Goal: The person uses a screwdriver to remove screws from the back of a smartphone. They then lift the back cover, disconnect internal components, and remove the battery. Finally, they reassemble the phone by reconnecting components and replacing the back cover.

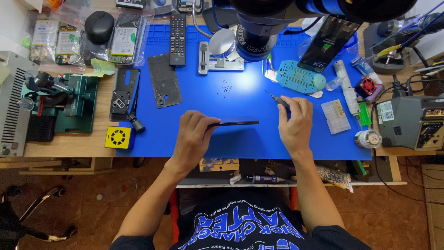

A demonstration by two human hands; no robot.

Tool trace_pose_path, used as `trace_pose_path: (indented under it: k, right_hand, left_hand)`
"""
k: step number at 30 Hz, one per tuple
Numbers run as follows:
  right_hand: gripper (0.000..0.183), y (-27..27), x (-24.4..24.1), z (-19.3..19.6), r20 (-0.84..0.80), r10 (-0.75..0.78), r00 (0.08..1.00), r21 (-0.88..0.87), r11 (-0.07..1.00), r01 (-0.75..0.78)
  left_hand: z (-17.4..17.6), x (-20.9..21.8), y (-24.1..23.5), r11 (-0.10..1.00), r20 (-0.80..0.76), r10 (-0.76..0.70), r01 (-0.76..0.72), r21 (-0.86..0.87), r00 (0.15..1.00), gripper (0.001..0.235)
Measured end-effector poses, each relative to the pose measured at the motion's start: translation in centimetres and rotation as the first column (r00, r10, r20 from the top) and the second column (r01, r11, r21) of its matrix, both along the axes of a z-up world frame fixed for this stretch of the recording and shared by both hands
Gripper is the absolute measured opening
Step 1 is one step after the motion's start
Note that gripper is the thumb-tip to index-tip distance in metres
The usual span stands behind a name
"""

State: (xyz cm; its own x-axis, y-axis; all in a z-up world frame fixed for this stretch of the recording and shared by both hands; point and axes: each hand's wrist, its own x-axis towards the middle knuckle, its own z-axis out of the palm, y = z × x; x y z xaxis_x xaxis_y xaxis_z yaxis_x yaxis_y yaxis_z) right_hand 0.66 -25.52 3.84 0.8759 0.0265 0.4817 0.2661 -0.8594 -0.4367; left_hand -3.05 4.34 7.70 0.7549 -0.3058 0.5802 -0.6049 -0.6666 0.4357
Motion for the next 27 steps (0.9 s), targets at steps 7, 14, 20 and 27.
trace_pose_path:
  k: [7, 14, 20, 27]
  right_hand:
    - [0.016, -0.2, 0.0, 0.0, -0.021, 0.024, 0.999, -0.011, 1.0, -0.024]
    - [0.017, -0.2, 0.1, -0.3, -0.022, 0.023, 0.999, -0.008, 1.0, -0.023]
    - [0.016, -0.2, 0.1, -0.2, -0.023, 0.018, 1.0, -0.006, 1.0, -0.018]
    - [0.015, 0.2, -0.1, -0.2, -0.013, 0.002, 1.0, 0.02, 1.0, -0.001]
  left_hand:
    - [-1.1, 0.2, -0.1, 0.999, 0.01, 0.038, -0.038, -0.032, 0.999, 0.013]
    - [-1.2, 0.6, -0.3, 0.997, 0.015, 0.053, -0.052, -0.048, 0.998, 0.015]
    - [-0.8, 0.7, -0.4, 0.998, 0.064, 0.068, -0.068, -0.008, 0.996, 0.016]
    - [1.5, -0.5, -0.3, 0.776, -0.471, -0.146, -0.195, -0.6, 0.87, 0.022]
